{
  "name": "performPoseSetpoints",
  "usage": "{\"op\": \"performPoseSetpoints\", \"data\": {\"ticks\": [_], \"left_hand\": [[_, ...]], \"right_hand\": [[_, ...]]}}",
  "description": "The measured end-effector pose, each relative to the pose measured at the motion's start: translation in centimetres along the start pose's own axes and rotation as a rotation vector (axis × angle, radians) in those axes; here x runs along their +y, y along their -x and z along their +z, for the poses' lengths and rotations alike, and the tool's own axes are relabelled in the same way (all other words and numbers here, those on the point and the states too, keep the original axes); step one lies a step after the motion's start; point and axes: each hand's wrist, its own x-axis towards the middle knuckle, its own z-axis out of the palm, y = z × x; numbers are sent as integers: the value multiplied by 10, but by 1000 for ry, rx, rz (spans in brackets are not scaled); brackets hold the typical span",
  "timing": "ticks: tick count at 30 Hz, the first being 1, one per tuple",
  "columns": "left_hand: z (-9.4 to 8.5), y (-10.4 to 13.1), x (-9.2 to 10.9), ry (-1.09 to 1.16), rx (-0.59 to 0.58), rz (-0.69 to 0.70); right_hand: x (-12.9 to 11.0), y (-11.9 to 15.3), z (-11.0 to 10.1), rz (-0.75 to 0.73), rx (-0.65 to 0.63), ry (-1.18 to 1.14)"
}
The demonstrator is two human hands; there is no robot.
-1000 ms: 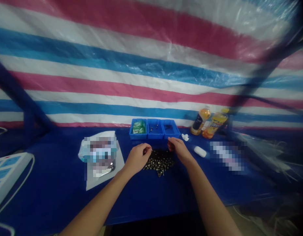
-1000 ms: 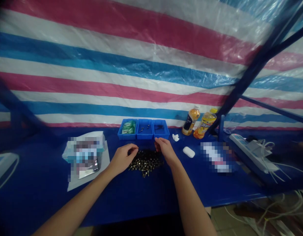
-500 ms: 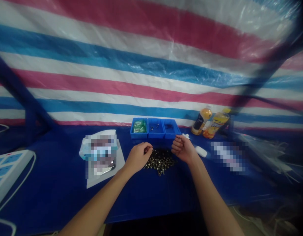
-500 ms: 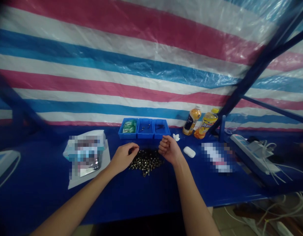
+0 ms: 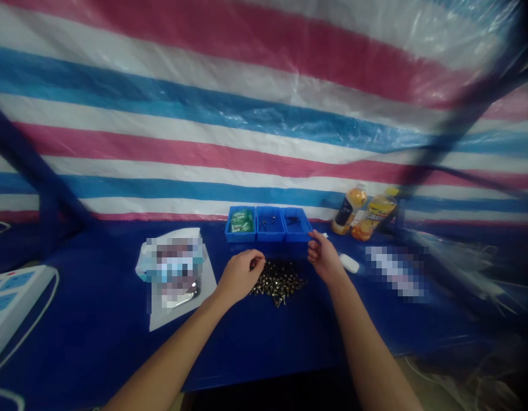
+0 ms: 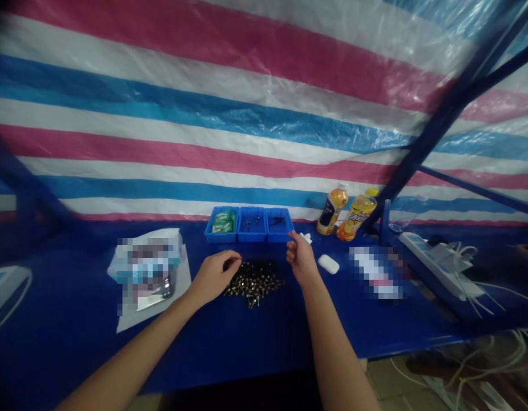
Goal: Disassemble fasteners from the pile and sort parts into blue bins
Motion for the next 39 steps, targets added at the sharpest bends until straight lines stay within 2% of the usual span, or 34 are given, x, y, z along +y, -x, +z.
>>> {"op": "performPoseSetpoints", "data": {"ticks": [4, 9, 12, 15, 16, 17, 20, 23, 29, 39], "left_hand": [[0, 0, -1, 0, 4, -1], [0, -1, 0, 4, 6, -2], [1, -1, 0, -9, -4, 11], [0, -1, -2, -27, 1, 21], [0, -1, -3, -33, 4, 21], [-1, -1, -4, -38, 3, 19], [-4, -1, -5, -54, 1, 13], [-5, -1, -4, -56, 11, 20], [-6, -1, -3, -40, 27, 19], [-5, -2, -3, -48, 13, 11]], "right_hand": [[7, 4, 2, -135, 31, 188], [6, 7, 23, -578, 113, 773], [-11, -10, 53, -713, -33, 1160], [-31, -37, 89, -620, -238, 1682], [-36, -46, 100, -582, -344, 1867], [-39, -54, 109, -573, -403, 1920], [-39, -71, 128, -524, -522, 2005], [-33, -82, 133, -506, -582, 2060], [-31, -95, 126, -471, -636, 2089], [-32, -107, 111, -408, -688, 1955]]}}
